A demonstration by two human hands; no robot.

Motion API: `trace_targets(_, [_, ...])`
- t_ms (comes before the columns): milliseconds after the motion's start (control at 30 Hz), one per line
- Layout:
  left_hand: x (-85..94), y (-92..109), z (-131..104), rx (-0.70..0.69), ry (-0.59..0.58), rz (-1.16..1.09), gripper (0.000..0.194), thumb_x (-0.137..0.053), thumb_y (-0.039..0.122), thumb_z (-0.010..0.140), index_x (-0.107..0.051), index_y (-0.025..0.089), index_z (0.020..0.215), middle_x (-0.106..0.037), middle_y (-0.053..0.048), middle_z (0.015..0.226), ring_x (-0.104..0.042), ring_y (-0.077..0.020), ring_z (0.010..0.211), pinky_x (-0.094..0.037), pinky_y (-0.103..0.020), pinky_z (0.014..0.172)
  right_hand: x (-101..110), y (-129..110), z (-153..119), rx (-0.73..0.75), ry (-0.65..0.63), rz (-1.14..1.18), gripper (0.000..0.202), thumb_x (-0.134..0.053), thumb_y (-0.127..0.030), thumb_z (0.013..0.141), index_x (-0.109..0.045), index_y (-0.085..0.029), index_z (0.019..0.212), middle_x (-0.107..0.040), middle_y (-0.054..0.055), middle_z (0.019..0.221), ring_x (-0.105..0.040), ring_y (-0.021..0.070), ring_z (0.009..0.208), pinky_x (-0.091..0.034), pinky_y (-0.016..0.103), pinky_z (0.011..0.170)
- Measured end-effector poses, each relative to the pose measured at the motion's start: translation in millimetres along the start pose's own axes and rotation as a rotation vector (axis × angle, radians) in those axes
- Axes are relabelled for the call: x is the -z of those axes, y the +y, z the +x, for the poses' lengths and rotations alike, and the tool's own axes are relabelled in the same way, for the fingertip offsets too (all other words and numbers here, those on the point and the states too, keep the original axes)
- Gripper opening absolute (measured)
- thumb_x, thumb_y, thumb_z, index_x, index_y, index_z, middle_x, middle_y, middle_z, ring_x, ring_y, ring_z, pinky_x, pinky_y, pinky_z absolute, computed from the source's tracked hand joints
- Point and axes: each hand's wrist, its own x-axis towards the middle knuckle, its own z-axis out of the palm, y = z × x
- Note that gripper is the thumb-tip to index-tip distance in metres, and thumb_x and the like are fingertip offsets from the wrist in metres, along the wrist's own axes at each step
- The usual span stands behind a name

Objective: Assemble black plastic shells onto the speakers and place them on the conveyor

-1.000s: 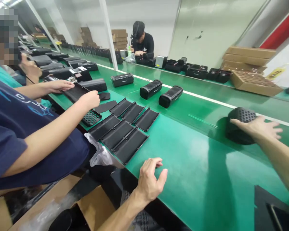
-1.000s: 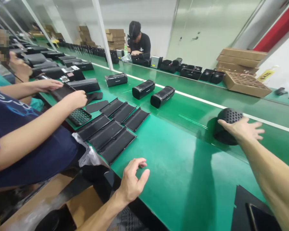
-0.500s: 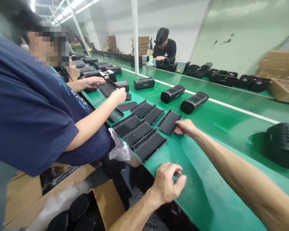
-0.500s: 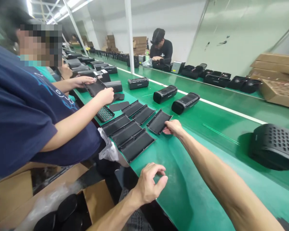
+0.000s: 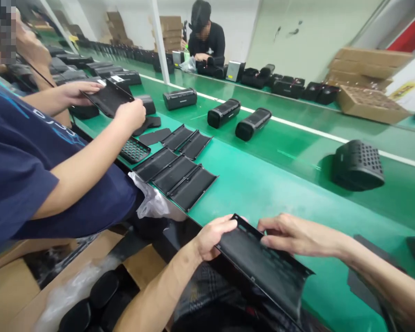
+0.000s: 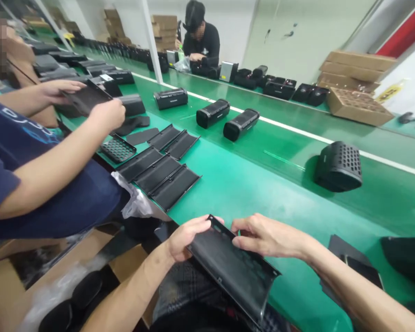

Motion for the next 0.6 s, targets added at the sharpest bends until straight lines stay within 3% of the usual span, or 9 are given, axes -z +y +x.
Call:
trace_targets(67, [1.2,-7,-11,-0.027,0.057,0.021,0.046,-0.086,0.039,0.08,-0.075,0.012,0.115,-0.076,-0.008,0.09,-0.067,-0.014,0.07,-0.052,-0.022,0.065,-16,13,-7,0.0,0.092,0.072,0.039,-0.057,-0.056,0.104,-0.072,-0.022,0.098,-0.061,0.0,0.073,-0.05,0.0163,0.065,-0.039,0.028,0.058])
trace_targets(167, [4.2,-15,-29,-0.115,0.174,-0.015,0.048,-0.086,0.039,0.081,-0.076,0.012,0.118,-0.078,-0.008,0.089,-0.069,-0.0161,0.072,-0.052,-0.025,0.069,-46,42,-24,-0.101,0.316,0.312,0.05,-0.056,-0.068,0.101,-0.071,-0.024,0.121,-0.075,0.008,0.103,-0.069,0.0265,0.088,-0.054,0.037,0.078])
trace_targets(200, [4.9,-17,-33,-0.139,0.203,-0.031,0.048,-0.086,0.04,0.08,-0.077,0.012,0.119,-0.079,-0.008,0.089,-0.07,-0.0171,0.074,-0.053,-0.025,0.07,-58,51,-30,-0.144,0.377,0.416,0.056,-0.058,-0.071,0.1,-0.068,-0.025,0.13,-0.075,0.009,0.105,-0.072,0.0281,0.088,-0.056,0.04,0.082])
trace_targets(300, [5.4,-21,-41,-0.172,0.247,-0.056,0.052,-0.087,0.041,0.079,-0.076,0.013,0.121,-0.08,-0.009,0.091,-0.074,-0.0208,0.079,-0.054,-0.027,0.072,-97,70,-40,-0.232,0.422,0.718,0.077,-0.062,-0.074,0.095,-0.053,-0.02,0.149,-0.073,0.004,0.082,-0.073,0.0254,0.064,-0.058,0.041,0.072])
trace_targets(400, [4.8,-23,-42,-0.17,0.254,-0.046,0.051,-0.085,0.042,0.081,-0.076,0.013,0.121,-0.081,-0.01,0.095,-0.076,-0.0229,0.082,-0.055,-0.028,0.074,-125,74,-38,-0.239,0.441,0.871,0.087,-0.067,-0.074,0.093,-0.047,-0.014,0.152,-0.068,-0.001,0.063,-0.068,0.0225,0.051,-0.051,0.034,0.058])
trace_targets(600, [6.4,-31,-42,-0.169,0.205,-0.013,0.051,-0.083,0.028,0.075,-0.075,0.014,0.124,-0.082,-0.011,0.105,-0.078,-0.026,0.093,-0.057,-0.03,0.082,-135,74,-33,-0.19,0.459,0.93,0.073,-0.07,-0.076,0.091,-0.059,-0.014,0.129,-0.064,-0.004,0.056,-0.062,0.0164,0.047,-0.044,0.028,0.054])
